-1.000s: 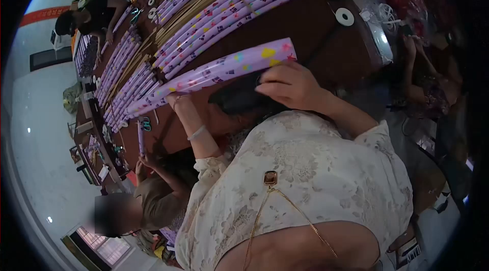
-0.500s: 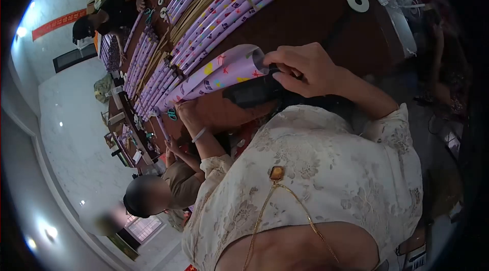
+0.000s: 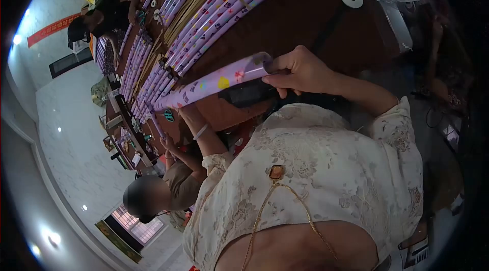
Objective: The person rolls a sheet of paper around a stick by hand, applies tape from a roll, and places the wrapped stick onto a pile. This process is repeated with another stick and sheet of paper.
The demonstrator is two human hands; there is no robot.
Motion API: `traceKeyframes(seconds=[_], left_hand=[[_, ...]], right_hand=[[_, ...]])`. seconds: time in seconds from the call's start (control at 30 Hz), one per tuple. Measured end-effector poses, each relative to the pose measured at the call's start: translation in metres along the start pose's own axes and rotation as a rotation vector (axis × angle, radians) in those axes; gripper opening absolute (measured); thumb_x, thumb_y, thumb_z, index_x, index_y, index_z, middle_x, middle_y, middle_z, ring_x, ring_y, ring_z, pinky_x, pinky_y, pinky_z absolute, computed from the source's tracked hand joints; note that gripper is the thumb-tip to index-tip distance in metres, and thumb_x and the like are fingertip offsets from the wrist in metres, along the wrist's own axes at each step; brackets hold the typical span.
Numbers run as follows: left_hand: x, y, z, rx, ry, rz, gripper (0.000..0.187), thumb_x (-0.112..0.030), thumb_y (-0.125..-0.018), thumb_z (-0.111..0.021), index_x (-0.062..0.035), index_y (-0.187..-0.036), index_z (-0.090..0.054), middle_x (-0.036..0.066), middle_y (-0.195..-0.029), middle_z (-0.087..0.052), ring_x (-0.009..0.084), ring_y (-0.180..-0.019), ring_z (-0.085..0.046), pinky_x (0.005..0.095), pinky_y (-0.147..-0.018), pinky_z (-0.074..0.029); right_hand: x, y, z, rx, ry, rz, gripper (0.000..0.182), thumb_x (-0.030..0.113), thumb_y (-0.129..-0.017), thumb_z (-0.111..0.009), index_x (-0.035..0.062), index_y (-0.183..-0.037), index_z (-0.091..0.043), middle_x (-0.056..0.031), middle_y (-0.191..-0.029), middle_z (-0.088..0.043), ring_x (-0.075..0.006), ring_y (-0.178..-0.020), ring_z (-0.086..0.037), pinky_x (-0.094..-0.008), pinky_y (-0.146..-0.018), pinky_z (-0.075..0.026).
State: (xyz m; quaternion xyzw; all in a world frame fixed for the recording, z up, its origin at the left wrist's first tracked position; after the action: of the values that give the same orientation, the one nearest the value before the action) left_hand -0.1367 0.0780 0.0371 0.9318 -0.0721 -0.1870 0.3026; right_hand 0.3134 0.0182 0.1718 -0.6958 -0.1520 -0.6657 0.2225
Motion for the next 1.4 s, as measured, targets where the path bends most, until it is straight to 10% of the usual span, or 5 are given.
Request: traceKeyframes(seconds=[0.37,0.57,0.9,1.13,1.4], left_hand=[[0.008,-0.004,-0.001,0.457,0.01,-0.132,0.031,-0.03,-0.085,-0.044,-0.003,-0.1,-0.05,0.009,-0.094,-0.052,0.0239,-0.087,-0.053,0.0369,-0.082,-0.044],[0.008,0.001,-0.009,0.664,0.002,-0.198,0.027,-0.028,-0.085,-0.045,-0.0028,-0.094,-0.052,0.007,-0.087,-0.054,0.0231,-0.081,-0.054,0.0351,-0.078,-0.046],[0.017,0.015,-0.013,0.537,0.064,-0.243,0.022,-0.025,-0.084,-0.048,-0.0034,-0.09,-0.051,0.006,-0.08,-0.051,0.02,-0.076,-0.051,0.0323,-0.074,-0.045],[0.013,0.026,-0.013,0.557,0.025,-0.249,0.024,-0.026,-0.084,-0.048,-0.0038,-0.092,-0.049,0.007,-0.083,-0.05,0.0198,-0.078,-0.05,0.0326,-0.075,-0.043],[-0.002,0.003,-0.017,0.692,-0.123,-0.212,0.032,-0.032,-0.086,-0.044,-0.0044,-0.103,-0.046,0.009,-0.095,-0.049,0.0218,-0.088,-0.049,0.0355,-0.082,-0.041]], right_hand=[[-0.054,0.03,-0.024,-0.069,-1.076,-0.55,0.02,0.011,-0.079,-0.053,-0.0036,-0.092,-0.058,-0.0071,-0.058,-0.058,-0.0076,-0.041,-0.046,-0.0203,-0.039,-0.036],[-0.02,0.013,0.005,-0.111,0.541,0.242,0.028,0.022,-0.081,-0.056,0.0099,-0.106,-0.058,-0.006,-0.051,-0.055,-0.0221,-0.046,-0.056,-0.0284,-0.044,-0.045],[-0.042,0.05,-0.037,-0.162,-1.014,-0.845,0.019,0.016,-0.084,-0.05,-0.0019,-0.083,-0.057,-0.0078,-0.061,-0.059,-0.0052,-0.034,-0.04,-0.019,-0.033,-0.028],[-0.008,0.032,-0.007,-0.122,0.845,0.437,0.021,0.014,-0.078,-0.058,0.0044,-0.096,-0.06,-0.0073,-0.063,-0.062,-0.0181,-0.041,-0.054,-0.0273,-0.041,-0.045],[-0.034,0.054,-0.04,-0.108,-1.045,-0.738,0.015,0.009,-0.082,-0.051,-0.0031,-0.08,-0.059,-0.011,-0.061,-0.06,-0.008,-0.038,-0.043,-0.0198,-0.036,-0.034]])
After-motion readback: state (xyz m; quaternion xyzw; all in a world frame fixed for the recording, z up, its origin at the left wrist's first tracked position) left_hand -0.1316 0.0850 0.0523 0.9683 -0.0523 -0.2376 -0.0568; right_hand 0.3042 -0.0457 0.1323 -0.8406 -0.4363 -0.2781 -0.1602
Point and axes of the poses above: each hand's wrist, its own y-axis away from the middle knuckle, its own z-axis out of the back of the hand, x = y × z, the point moved 6 cm from there along -y, towards the middle knuckle
